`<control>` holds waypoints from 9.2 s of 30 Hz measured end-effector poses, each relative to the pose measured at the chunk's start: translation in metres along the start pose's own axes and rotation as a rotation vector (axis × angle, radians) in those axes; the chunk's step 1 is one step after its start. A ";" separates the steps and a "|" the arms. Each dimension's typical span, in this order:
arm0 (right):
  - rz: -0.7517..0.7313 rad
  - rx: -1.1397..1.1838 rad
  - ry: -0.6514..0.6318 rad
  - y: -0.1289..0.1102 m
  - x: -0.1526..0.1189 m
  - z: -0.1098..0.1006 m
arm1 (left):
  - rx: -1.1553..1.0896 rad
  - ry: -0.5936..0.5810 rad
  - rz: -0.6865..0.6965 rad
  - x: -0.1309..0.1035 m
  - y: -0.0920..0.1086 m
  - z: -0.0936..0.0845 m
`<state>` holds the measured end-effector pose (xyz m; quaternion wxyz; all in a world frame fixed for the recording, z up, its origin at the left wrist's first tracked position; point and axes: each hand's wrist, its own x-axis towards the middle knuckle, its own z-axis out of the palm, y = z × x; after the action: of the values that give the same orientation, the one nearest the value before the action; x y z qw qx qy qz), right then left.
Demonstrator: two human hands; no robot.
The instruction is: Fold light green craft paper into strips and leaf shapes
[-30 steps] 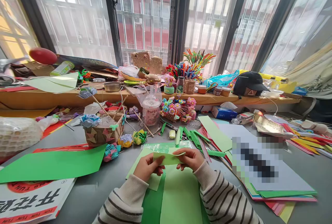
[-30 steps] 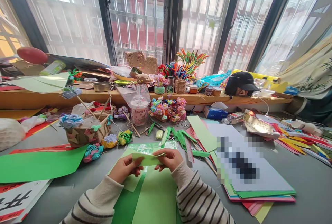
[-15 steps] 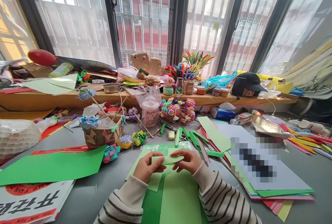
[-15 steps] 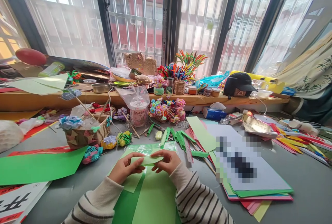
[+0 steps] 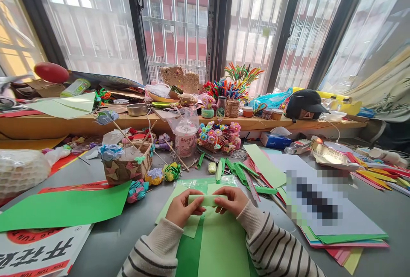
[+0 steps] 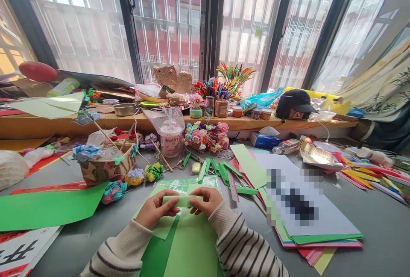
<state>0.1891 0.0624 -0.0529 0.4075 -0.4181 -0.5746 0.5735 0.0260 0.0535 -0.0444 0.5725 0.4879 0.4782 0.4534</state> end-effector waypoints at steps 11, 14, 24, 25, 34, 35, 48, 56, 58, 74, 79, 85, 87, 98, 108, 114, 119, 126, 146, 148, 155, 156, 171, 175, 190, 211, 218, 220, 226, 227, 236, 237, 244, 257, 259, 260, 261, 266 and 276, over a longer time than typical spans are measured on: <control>0.033 0.027 0.007 0.001 -0.001 0.000 | 0.007 -0.003 -0.007 0.000 0.000 0.001; 0.042 0.032 -0.012 0.002 0.000 0.000 | 0.010 -0.003 -0.007 0.001 -0.001 0.000; 0.053 0.037 0.000 0.003 0.000 0.000 | 0.018 0.008 0.018 0.002 -0.002 -0.001; 0.054 0.036 0.003 0.003 0.000 0.000 | 0.020 0.010 0.020 0.002 -0.002 -0.001; -0.069 -0.139 0.022 0.004 0.000 0.000 | 0.100 -0.019 0.110 0.001 -0.007 0.004; -0.098 -0.200 0.031 0.003 0.000 0.000 | 0.113 -0.030 0.120 0.000 -0.008 0.005; -0.143 -0.347 0.066 0.001 0.000 0.002 | 0.144 -0.049 0.134 -0.002 -0.007 0.007; -0.189 -0.430 0.071 0.000 -0.002 0.004 | 0.284 0.026 0.169 -0.001 -0.008 0.007; -0.209 -0.474 0.074 -0.001 -0.003 0.005 | 0.309 0.020 0.200 -0.002 -0.005 0.007; -0.833 -1.182 0.198 -0.007 -0.010 0.014 | 1.265 0.029 0.839 -0.010 -0.001 0.003; -0.943 -1.289 0.271 -0.008 -0.009 0.017 | 1.353 0.087 0.952 -0.009 -0.002 0.005; -1.027 -1.319 0.329 -0.005 -0.006 0.016 | 1.235 0.237 1.134 -0.007 -0.006 0.007; -1.028 -1.325 0.328 -0.007 -0.006 0.015 | 1.237 0.243 1.145 -0.007 -0.006 0.007; -1.014 -1.329 0.356 -0.008 -0.006 0.010 | 1.262 0.248 1.104 -0.005 -0.007 0.002; -1.034 -1.333 0.353 -0.008 -0.007 0.013 | 1.285 0.265 1.161 -0.005 -0.010 0.004; -1.033 -1.337 0.358 -0.009 -0.008 0.013 | 1.272 0.258 1.147 -0.006 -0.009 0.004; -1.045 -1.322 0.366 -0.009 -0.007 0.014 | 1.275 0.234 1.147 -0.006 -0.007 0.005; -1.051 -1.321 0.367 -0.008 -0.008 0.013 | 1.273 0.246 1.214 -0.006 -0.004 0.005; -1.040 -1.312 0.420 -0.008 -0.006 0.011 | 1.275 0.312 1.212 -0.006 0.001 -0.006; -1.043 -1.307 0.426 -0.008 -0.006 0.011 | 1.272 0.325 1.220 -0.005 0.001 -0.006; -1.052 -1.303 0.435 -0.011 -0.006 0.010 | 1.278 0.365 1.218 -0.004 0.002 -0.009; -1.053 -1.304 0.436 -0.011 -0.006 0.010 | 1.283 0.363 1.215 -0.004 0.002 -0.009; -1.039 -1.292 0.437 -0.010 -0.006 0.008 | 1.312 0.412 1.217 -0.003 0.002 -0.015; -1.056 -1.292 0.441 -0.009 -0.005 0.009 | 1.312 0.430 1.239 -0.002 0.001 -0.015; -1.038 -1.287 0.444 -0.009 -0.005 0.006 | 1.318 0.408 1.245 -0.001 0.000 -0.017; -1.024 -1.287 0.446 -0.009 -0.004 0.007 | 1.303 0.515 1.246 -0.001 0.002 -0.018; -1.038 -1.301 0.389 -0.003 -0.003 0.013 | 1.270 0.334 1.247 0.001 -0.003 -0.003; -1.048 -1.307 0.369 -0.002 -0.004 0.016 | 1.262 0.308 1.256 0.001 -0.006 0.000; -1.047 -1.292 0.395 -0.004 -0.004 0.018 | 1.246 0.322 1.270 0.000 -0.007 0.001; -1.046 -1.289 0.399 -0.004 -0.004 0.018 | 1.247 0.329 1.272 0.000 -0.006 0.001; -1.051 -1.290 0.384 -0.003 -0.005 0.018 | 1.236 0.344 1.280 -0.003 -0.004 0.001; -1.053 -1.289 0.375 -0.003 -0.005 0.018 | 1.236 0.336 1.278 -0.003 -0.005 0.001; -1.054 -1.269 0.361 -0.003 -0.005 0.020 | 1.220 0.307 1.279 -0.002 -0.007 0.001; -1.074 -1.230 0.400 -0.009 -0.006 0.019 | 1.199 0.338 1.306 -0.002 -0.006 0.001; -1.066 -1.219 0.413 -0.009 -0.006 0.019 | 1.194 0.352 1.316 -0.002 -0.005 0.001; -1.061 -1.218 0.421 -0.009 -0.006 0.019 | 1.194 0.355 1.319 -0.003 -0.005 0.001; -1.054 -1.221 0.427 -0.009 -0.006 0.019 | 1.194 0.359 1.320 -0.003 -0.004 0.001; -1.032 -1.240 0.451 -0.007 -0.006 0.018 | 1.194 0.385 1.314 -0.003 -0.003 0.001; -1.022 -1.262 0.472 -0.007 -0.005 0.012 | 1.205 0.408 1.278 -0.003 -0.002 -0.001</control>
<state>0.1794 0.0541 -0.0457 0.4165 -0.3649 -0.8053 -0.2120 0.0247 0.0503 -0.0461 -0.2374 0.7881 0.3644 0.4356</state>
